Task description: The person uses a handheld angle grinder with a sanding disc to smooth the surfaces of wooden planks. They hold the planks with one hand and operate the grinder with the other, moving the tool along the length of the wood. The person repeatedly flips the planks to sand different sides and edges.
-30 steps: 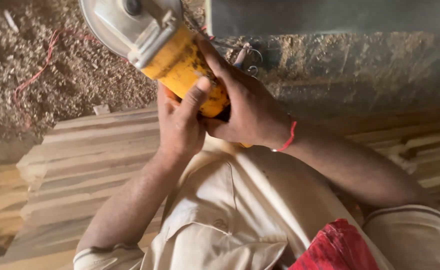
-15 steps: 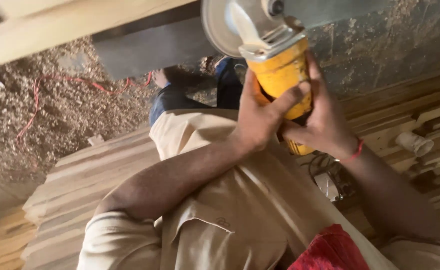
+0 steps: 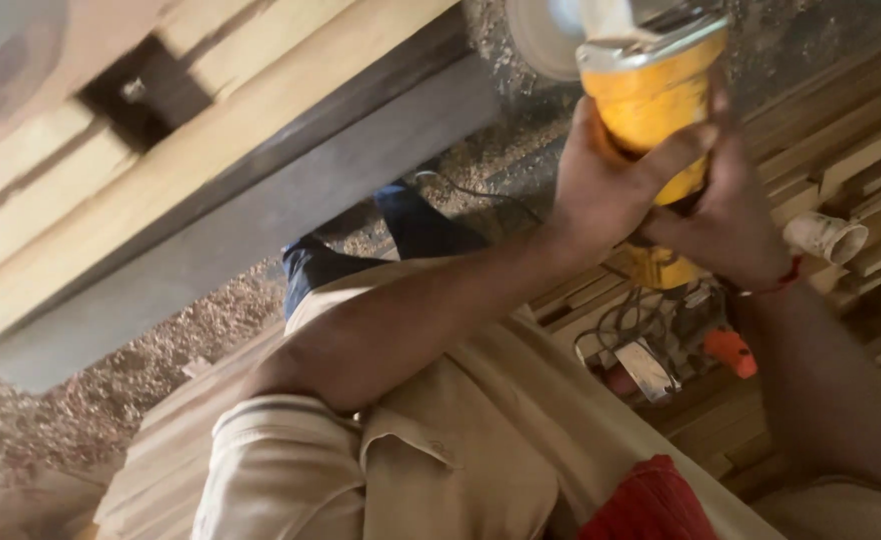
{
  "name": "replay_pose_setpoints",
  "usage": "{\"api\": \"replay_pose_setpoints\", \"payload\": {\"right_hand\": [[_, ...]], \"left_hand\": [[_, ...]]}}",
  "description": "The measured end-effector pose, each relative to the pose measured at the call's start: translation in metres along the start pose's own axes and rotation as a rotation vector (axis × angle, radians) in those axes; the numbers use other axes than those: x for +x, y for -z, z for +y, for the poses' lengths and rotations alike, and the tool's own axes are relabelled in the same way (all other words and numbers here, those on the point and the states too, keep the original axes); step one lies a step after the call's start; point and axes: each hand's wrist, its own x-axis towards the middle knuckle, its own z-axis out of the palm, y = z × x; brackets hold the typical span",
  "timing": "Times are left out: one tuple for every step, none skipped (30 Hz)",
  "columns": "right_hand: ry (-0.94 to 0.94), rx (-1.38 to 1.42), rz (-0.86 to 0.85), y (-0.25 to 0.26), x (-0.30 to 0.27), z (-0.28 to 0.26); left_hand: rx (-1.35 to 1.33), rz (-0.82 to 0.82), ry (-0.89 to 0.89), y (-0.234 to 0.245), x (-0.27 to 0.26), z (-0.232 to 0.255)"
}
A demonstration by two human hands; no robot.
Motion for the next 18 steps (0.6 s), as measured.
{"api": "replay_pose_setpoints", "payload": {"right_hand": [[-0.015,0.051,0.019,0.014,0.000,0.011],[-0.010,0.065,0.040,0.028,0.002,0.023],[-0.005,0.080,0.060,0.043,0.003,0.036],[0.017,0.055,0.083,0.058,0.005,0.049],[0.018,0.046,0.089,0.074,0.006,0.061],[0.021,0.039,0.091,0.090,0.009,0.074],[0.004,0.048,0.078,0.108,0.009,0.083],[-0.047,0.121,0.112,0.115,0.005,0.089],[-0.095,0.194,0.150,0.121,0.003,0.093],[-0.176,0.331,0.233,0.124,-0.004,0.092],[-0.248,0.393,0.315,0.124,-0.014,0.087],[-0.306,0.460,0.397,0.124,-0.021,0.084],[-0.356,0.452,0.479,0.117,-0.033,0.078],[-0.400,0.444,0.564,0.114,-0.046,0.074],[-0.373,0.443,0.564,0.112,-0.059,0.073],[-0.340,0.442,0.576,0.101,-0.070,0.075],[-0.307,0.440,0.587,0.093,-0.080,0.079],[-0.293,0.475,0.603,0.081,-0.094,0.081]], "left_hand": [[0.056,-0.004,0.010,-0.016,0.016,-0.008],[0.016,-0.061,-0.026,-0.031,0.034,-0.016],[-0.025,-0.119,-0.060,-0.045,0.052,-0.025],[-0.068,-0.179,-0.093,-0.060,0.069,-0.033],[0.031,-0.182,-0.049,-0.078,0.086,-0.040],[0.130,-0.180,-0.007,-0.096,0.104,-0.046],[0.229,-0.179,0.034,-0.111,0.119,-0.050],[0.292,-0.202,-0.007,-0.118,0.129,-0.051],[0.355,-0.226,-0.049,-0.121,0.135,-0.050],[0.418,-0.243,-0.095,-0.123,0.137,-0.045],[0.615,-0.291,-0.211,-0.113,0.128,-0.038],[0.815,-0.330,-0.333,-0.085,0.112,-0.029],[1.177,-0.309,-0.240,-0.048,0.093,-0.013],[1.346,-0.363,-0.367,0.016,0.069,0.017],[1.527,-0.200,-0.684,0.065,0.054,0.051],[1.595,-0.046,-0.647,0.110,0.028,0.088],[1.776,0.128,-0.529,0.143,0.007,0.119],[1.961,0.202,-0.481,0.174,-0.005,0.148]]}}
